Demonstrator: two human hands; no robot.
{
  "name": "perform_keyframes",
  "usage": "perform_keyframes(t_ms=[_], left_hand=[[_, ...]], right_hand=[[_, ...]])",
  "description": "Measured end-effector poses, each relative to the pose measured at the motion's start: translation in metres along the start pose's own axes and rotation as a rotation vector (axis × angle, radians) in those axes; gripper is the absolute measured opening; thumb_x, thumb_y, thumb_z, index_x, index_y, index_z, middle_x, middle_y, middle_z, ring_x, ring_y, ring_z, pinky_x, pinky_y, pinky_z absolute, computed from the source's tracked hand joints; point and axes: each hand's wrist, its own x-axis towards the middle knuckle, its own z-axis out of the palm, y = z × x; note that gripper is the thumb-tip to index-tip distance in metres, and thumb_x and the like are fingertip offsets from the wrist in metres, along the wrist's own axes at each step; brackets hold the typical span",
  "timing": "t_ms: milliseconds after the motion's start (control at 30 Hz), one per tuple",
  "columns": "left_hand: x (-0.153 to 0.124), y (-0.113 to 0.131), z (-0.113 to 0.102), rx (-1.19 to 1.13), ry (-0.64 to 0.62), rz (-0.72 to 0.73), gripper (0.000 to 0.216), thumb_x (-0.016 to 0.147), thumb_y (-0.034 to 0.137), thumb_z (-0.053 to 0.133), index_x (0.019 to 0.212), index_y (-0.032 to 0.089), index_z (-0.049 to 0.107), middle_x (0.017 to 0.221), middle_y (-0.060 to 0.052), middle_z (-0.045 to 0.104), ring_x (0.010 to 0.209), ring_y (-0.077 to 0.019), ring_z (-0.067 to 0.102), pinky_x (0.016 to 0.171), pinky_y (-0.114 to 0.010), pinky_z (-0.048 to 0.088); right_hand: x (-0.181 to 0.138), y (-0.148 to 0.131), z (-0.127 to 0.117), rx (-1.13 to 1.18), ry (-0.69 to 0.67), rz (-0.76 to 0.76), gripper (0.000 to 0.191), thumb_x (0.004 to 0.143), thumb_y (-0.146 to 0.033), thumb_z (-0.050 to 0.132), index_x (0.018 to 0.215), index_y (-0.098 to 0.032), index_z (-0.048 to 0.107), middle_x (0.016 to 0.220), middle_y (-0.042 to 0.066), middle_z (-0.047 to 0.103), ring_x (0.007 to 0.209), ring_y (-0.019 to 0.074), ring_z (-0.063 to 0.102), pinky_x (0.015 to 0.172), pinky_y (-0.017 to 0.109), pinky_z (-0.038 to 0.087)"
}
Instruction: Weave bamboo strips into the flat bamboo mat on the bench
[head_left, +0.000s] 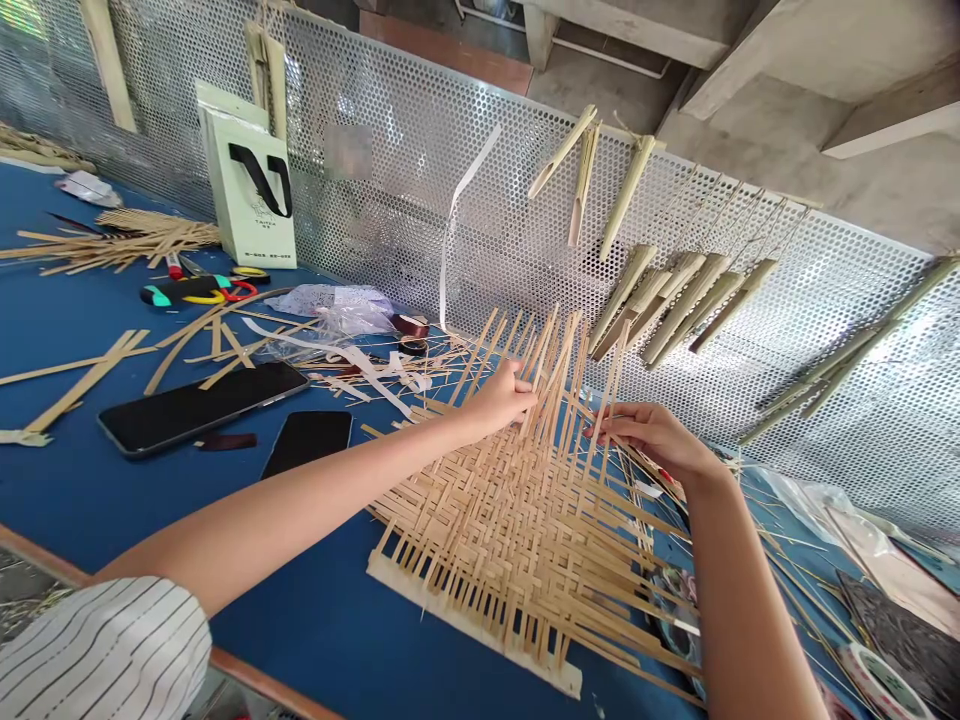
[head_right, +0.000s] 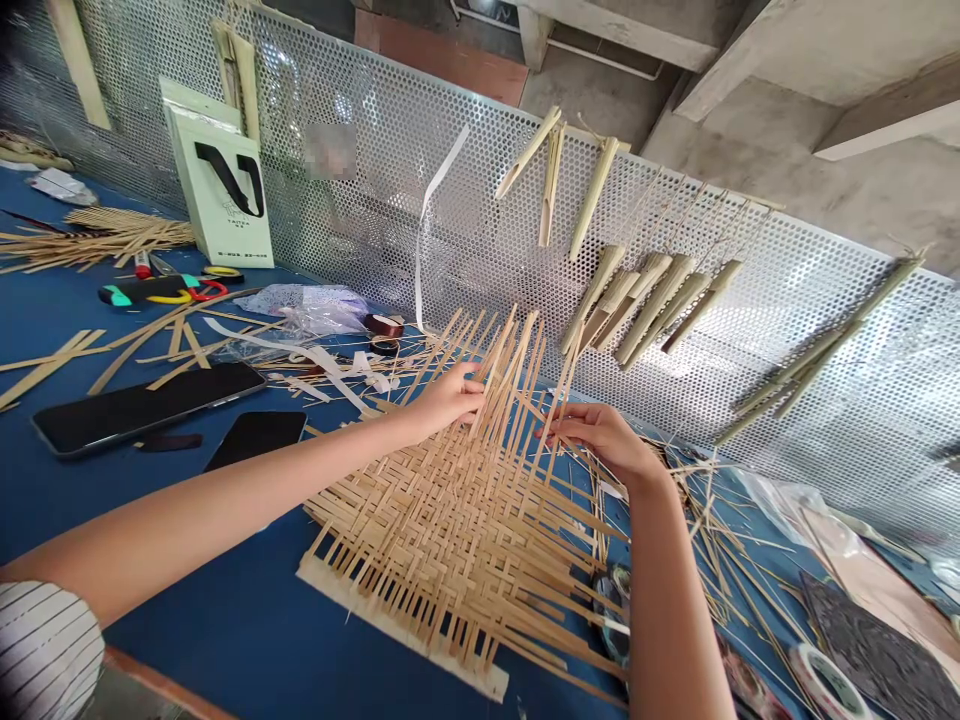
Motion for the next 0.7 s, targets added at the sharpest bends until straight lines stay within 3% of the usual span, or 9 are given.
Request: perform_keyframes(t_ms=[200,400,600,700], left_hand=[[-0.004,0.011,0.004,-0.024,0.112,-0.060,0.057,0.070,0.018,0.053,0.124,0.006,0.038,0.069,0.001,0.049,0.057,-0.0075,0.044,0.052,-0.021,0.042],[-0.006,0.017,0.005,-0.088,0.166,-0.113,0.053,0.069,0.017,0.054,0.120,0.009,0.042,0.083,-0.004,0.054,0.074,-0.0111,0.052,0.064,-0.023,0.047],[-0.004,0.021,0.003,-0.277,0.131,-0.150,0.021,0.065,0.006,0.056,0.085,0.012,0.053,0.075,0.000,0.053,0.068,-0.0067,0.052,0.069,-0.022,0.046],[-0.001,0.030,-0.003,-0.388,0.083,-0.244,0.018,0.065,0.000,0.055,0.077,0.012,0.051,0.070,0.000,0.054,0.064,-0.0065,0.054,0.072,-0.023,0.046]], right_hand=[[0.000,-0.001,0.001,0.004,0.031,-0.003,0.022,0.066,-0.035,0.069,0.079,-0.018,0.069,0.081,0.006,0.066,0.075,0.0203,0.060,0.072,0.032,0.047],[-0.001,-0.003,0.002,0.020,0.023,-0.029,0.016,0.069,-0.033,0.067,0.078,-0.019,0.069,0.084,0.006,0.066,0.075,0.0186,0.060,0.072,0.030,0.046],[0.000,-0.002,0.001,0.033,0.018,-0.023,0.016,0.068,-0.032,0.068,0.076,-0.019,0.069,0.082,0.005,0.066,0.074,0.0183,0.060,0.073,0.030,0.046],[0.000,-0.001,0.001,0.048,0.015,-0.033,0.014,0.068,-0.031,0.068,0.074,-0.019,0.068,0.081,0.005,0.065,0.073,0.0175,0.060,0.073,0.029,0.046]])
